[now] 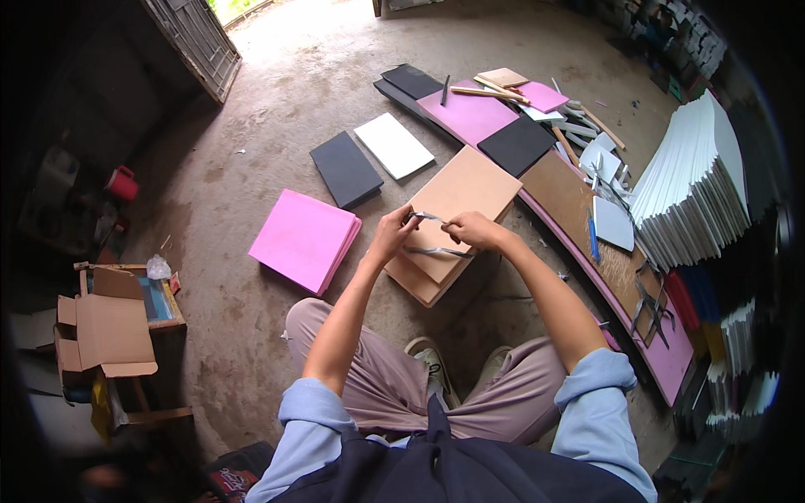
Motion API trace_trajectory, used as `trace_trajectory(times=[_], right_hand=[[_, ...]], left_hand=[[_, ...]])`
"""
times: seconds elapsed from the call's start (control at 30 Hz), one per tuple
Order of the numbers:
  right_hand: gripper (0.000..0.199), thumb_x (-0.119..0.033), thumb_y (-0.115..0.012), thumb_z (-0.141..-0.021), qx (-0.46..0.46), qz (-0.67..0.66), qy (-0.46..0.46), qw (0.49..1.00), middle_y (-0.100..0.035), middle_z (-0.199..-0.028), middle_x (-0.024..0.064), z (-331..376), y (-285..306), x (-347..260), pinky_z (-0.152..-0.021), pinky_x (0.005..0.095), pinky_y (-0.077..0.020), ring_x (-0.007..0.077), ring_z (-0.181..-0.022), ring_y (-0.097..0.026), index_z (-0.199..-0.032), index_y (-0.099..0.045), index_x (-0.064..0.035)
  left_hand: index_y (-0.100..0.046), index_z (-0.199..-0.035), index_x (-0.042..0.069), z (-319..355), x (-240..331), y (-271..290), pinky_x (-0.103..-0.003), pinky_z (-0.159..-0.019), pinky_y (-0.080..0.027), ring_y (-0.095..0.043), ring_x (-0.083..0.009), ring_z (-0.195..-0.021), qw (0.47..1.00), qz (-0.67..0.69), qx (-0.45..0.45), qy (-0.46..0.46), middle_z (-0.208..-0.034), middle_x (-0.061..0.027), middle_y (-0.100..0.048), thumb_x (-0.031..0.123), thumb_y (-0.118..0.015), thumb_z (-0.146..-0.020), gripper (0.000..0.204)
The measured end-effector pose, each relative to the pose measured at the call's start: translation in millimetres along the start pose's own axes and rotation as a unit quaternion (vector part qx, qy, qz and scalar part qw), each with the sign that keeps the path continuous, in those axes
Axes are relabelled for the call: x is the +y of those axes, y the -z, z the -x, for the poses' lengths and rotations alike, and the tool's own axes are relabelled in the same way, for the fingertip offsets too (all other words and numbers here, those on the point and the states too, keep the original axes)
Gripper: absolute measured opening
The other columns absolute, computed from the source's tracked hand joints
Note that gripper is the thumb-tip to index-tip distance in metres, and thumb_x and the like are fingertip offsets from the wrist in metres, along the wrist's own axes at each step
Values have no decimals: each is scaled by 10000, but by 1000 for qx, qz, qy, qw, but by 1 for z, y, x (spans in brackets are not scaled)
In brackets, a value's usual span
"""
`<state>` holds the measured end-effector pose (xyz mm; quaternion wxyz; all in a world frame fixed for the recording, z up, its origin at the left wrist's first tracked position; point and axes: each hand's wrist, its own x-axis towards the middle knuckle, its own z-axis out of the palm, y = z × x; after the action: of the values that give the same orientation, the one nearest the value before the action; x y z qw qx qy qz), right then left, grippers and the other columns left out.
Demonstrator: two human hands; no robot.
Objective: The person sits on the floor and assembles notebooks by placing white paper stacks between colored covers. They use a black elastic band to secure each notebook, then stack the finished units.
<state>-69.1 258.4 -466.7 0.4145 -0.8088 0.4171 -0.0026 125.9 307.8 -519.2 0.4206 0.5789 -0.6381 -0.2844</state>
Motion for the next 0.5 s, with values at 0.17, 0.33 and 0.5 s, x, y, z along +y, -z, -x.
trace_trajectory(times=[0.17, 0.33, 0.5], right_hand=[[380, -289, -440, -862, 127, -50, 37, 990, -475, -521, 70, 1, -8, 10, -492, 303, -369, 138, -491, -439, -626, -515, -1], [374, -272, -444, -860, 204, -117, 47, 971, -460, -495, 60, 3, -18, 15, -466, 297, -352, 121, -471, -414, -613, -499, 4], [371, -268, -446, -855, 228, -124, 23, 965, -490, -508, 79, -6, -13, 23, -478, 301, -374, 132, -480, -454, -627, -521, 14]], left_hand=[[-457, -686, 70, -23, 13, -28, -223, -527, -282, -305, -60, -578, 959, 265, 40, 97, -598, 48, -324, 272, -430, -890, 288], [-406, -642, 102, -52, 25, -48, -224, -556, -262, -276, -66, -585, 951, 298, 27, 84, -607, 52, -301, 299, -400, -901, 326], [-498, -745, 7, -52, 29, -50, -233, -532, -310, -332, -69, -579, 952, 288, 83, 66, -596, 25, -370, 272, -427, -886, 308]])
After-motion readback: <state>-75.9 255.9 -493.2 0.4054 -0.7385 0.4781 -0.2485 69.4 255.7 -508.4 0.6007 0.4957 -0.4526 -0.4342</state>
